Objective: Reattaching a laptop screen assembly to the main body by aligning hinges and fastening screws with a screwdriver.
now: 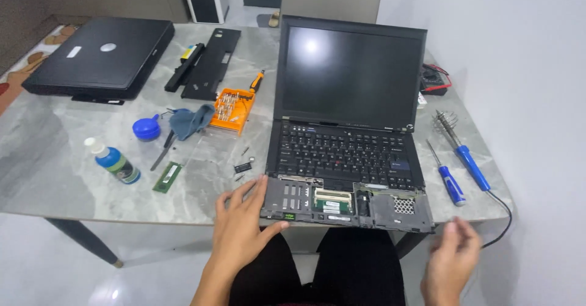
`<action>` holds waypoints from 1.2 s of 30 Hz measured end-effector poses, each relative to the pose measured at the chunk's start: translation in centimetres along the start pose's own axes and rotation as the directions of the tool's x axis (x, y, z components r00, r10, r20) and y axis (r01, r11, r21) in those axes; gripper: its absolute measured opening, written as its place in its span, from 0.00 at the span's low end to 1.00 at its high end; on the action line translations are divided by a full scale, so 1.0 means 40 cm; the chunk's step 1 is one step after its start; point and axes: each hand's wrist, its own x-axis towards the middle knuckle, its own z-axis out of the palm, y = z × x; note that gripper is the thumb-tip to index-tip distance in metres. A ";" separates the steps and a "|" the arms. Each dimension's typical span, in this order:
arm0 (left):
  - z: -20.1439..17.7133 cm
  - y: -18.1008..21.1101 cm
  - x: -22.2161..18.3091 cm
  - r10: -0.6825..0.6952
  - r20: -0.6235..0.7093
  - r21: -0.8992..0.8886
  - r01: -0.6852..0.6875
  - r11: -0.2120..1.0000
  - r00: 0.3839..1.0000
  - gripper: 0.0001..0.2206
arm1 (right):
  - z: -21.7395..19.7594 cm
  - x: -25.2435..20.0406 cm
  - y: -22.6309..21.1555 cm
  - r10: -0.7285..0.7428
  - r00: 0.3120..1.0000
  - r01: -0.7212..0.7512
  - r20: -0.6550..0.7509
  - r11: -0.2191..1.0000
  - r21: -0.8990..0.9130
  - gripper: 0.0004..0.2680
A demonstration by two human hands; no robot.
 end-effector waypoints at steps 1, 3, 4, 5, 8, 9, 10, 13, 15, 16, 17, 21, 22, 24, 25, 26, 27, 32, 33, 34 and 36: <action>0.000 0.000 0.000 -0.017 0.012 -0.058 0.018 0.998 1.000 0.41 | 0.007 -0.029 -0.017 0.282 0.953 -0.292 0.108 0.951 0.097 0.10; -0.002 0.000 -0.001 -0.010 -0.015 -0.072 0.009 0.997 1.000 0.39 | 0.036 -0.073 -0.107 0.360 0.915 -0.381 0.181 0.920 0.095 0.15; -0.003 0.001 -0.004 0.000 -0.042 -0.089 -0.003 0.996 0.999 0.38 | 0.049 -0.096 -0.152 0.433 0.866 -0.466 0.250 0.881 0.087 0.20; -0.004 0.003 -0.005 -0.003 -0.041 -0.086 0.000 0.996 0.999 0.38 | 0.053 -0.095 -0.126 0.435 0.864 -0.468 0.253 0.879 0.087 0.20; -0.018 -0.005 -0.004 -0.036 -0.010 -0.102 0.035 0.994 0.999 0.37 | 0.080 -0.090 -0.095 0.398 0.871 -0.469 0.287 0.848 0.248 0.13; -0.023 -0.006 -0.007 -0.038 -0.006 -0.173 0.036 0.984 0.999 0.39 | 0.081 -0.090 -0.108 0.421 0.866 -0.483 0.270 0.843 0.237 0.14; -0.027 -0.008 -0.009 -0.040 -0.002 -0.244 0.038 0.969 0.999 0.40 | 0.084 -0.090 -0.120 0.443 0.861 -0.497 0.252 0.838 0.226 0.15; -0.115 -0.006 0.026 -0.107 0.223 -0.339 0.180 0.923 0.969 0.38 | 0.077 -0.072 -0.094 0.448 0.861 -0.506 0.241 0.806 0.307 0.14; -0.139 -0.048 0.090 -0.145 0.151 -0.381 0.193 0.904 0.978 0.32 | 0.074 -0.071 -0.095 0.455 0.855 -0.516 0.250 0.798 0.312 0.14; -0.151 -0.070 0.123 -0.190 0.073 -0.420 0.203 0.885 0.979 0.26 | 0.073 -0.071 -0.096 0.459 0.848 -0.526 0.266 0.788 0.320 0.14; -0.162 -0.079 0.170 -0.188 0.076 -0.418 0.202 0.885 0.979 0.26 | 0.076 -0.076 -0.091 0.462 0.847 -0.528 0.264 0.786 0.320 0.14; -0.110 -0.166 0.406 -0.116 -0.292 -0.634 -0.101 0.767 0.949 0.16 | 0.090 -0.117 -0.077 0.493 0.852 -0.520 0.179 0.752 0.404 0.19; -0.078 -0.203 0.481 -0.062 -0.380 -0.660 -0.223 0.717 0.923 0.16 | 0.098 -0.129 -0.079 0.521 0.840 -0.528 0.150 0.722 0.447 0.17; -0.050 -0.215 0.590 -0.133 -0.294 -0.726 -0.131 0.675 0.946 0.17 | 0.120 -0.135 -0.021 0.557 0.816 -0.562 0.156 0.700 0.441 0.14; -0.030 -0.213 0.645 -0.205 -0.185 -0.792 -0.022 0.610 0.961 0.18 | 0.122 -0.133 0.008 0.595 0.789 -0.596 0.150 0.685 0.418 0.13; -0.021 -0.212 0.687 -0.201 -0.195 -0.791 -0.033 0.611 0.960 0.18 | 0.134 -0.132 -0.004 0.589 0.794 -0.590 0.151 0.686 0.427 0.13; -0.009 -0.205 0.728 -0.203 -0.142 -0.823 -0.002 0.568 0.969 0.20 | 0.140 -0.132 -0.017 0.613 0.783 -0.599 0.106 0.696 0.395 0.13; 0.045 -0.187 0.848 -0.252 -0.003 -0.854 0.129 0.505 0.968 0.29 | 0.167 -0.119 -0.055 0.596 0.795 -0.539 -0.114 0.779 0.319 0.15; 0.093 -0.214 0.877 -0.278 -0.068 -0.865 0.083 0.495 0.958 0.24 | 0.165 -0.115 -0.064 0.581 0.802 -0.516 -0.139 0.791 0.328 0.13; 0.143 -0.240 0.907 -0.304 -0.131 -0.874 0.035 0.485 0.943 0.21 | 0.163 -0.111 -0.073 0.565 0.808 -0.493 -0.164 0.803 0.335 0.12; 0.175 -0.259 0.906 -0.341 -0.168 -0.893 0.004 0.451 0.925 0.20 | 0.152 -0.083 -0.094 0.532 0.830 -0.444 -0.166 0.811 0.381 0.10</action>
